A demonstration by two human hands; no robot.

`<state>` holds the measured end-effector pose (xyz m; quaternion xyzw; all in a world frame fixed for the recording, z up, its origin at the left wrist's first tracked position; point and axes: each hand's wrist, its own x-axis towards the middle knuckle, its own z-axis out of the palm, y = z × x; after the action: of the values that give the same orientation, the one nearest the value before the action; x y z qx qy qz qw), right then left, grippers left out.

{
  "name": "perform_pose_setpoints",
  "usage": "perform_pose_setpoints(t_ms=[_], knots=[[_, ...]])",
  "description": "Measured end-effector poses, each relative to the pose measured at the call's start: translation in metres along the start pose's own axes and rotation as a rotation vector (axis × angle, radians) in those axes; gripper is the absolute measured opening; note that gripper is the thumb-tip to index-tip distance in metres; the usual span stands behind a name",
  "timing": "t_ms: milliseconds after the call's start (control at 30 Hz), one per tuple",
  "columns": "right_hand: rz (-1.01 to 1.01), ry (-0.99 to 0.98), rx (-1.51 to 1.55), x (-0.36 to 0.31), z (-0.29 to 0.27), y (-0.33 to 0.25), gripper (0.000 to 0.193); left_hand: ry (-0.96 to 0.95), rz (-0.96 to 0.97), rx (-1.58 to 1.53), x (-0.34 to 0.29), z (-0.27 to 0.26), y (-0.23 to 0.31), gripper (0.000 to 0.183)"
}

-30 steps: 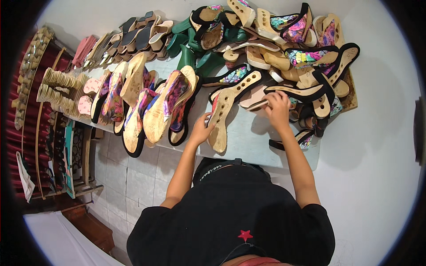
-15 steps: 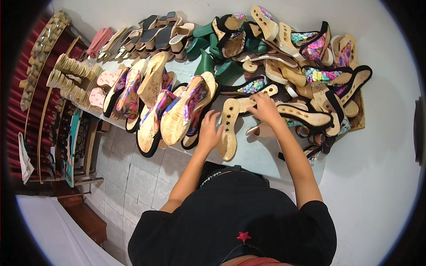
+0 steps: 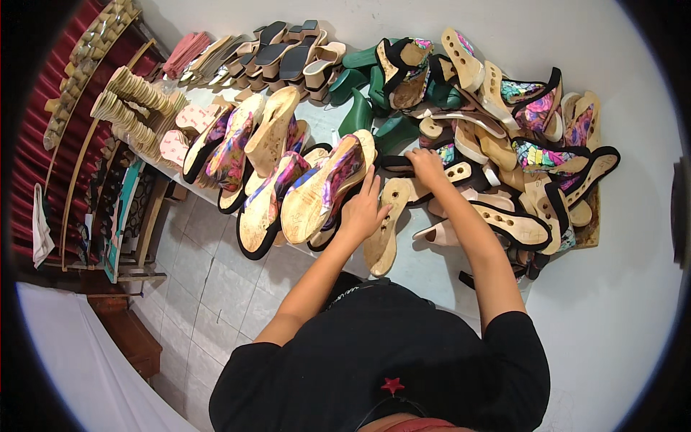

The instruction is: Sorting and organizing various finished shoes and sandal components on a workbench.

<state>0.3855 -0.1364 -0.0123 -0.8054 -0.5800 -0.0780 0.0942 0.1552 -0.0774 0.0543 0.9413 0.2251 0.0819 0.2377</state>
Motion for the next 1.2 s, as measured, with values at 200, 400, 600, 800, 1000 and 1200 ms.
perform_pose_setpoints(t_ms=[200, 400, 600, 800, 1000, 1200], knots=[[-0.032, 0.068, 0.104, -0.008, -0.016, 0.023, 0.019, 0.052, 0.040, -0.042, -0.001, 0.003, 0.000, 0.061], [0.099, 0.155, -0.004, -0.018, -0.008, 0.010, 0.018, 0.065, 0.090, -0.171, -0.014, 0.028, -0.002, 0.058], [0.093, 0.067, -0.090, -0.018, -0.007, 0.008, 0.018, 0.130, 0.139, -0.213, -0.012, 0.041, -0.006, 0.070], [0.074, 0.360, 0.188, -0.032, -0.018, 0.007, 0.018, 0.113, 0.143, -0.259, -0.013, 0.047, -0.001, 0.073], [0.606, -0.183, -0.003, -0.092, -0.115, 0.016, 0.052, 0.227, 0.161, -0.204, -0.017, 0.043, 0.026, 0.062], [0.576, -0.211, -0.395, -0.187, -0.116, 0.020, 0.058, -0.021, 0.510, -0.358, 0.000, 0.073, 0.048, 0.052]])
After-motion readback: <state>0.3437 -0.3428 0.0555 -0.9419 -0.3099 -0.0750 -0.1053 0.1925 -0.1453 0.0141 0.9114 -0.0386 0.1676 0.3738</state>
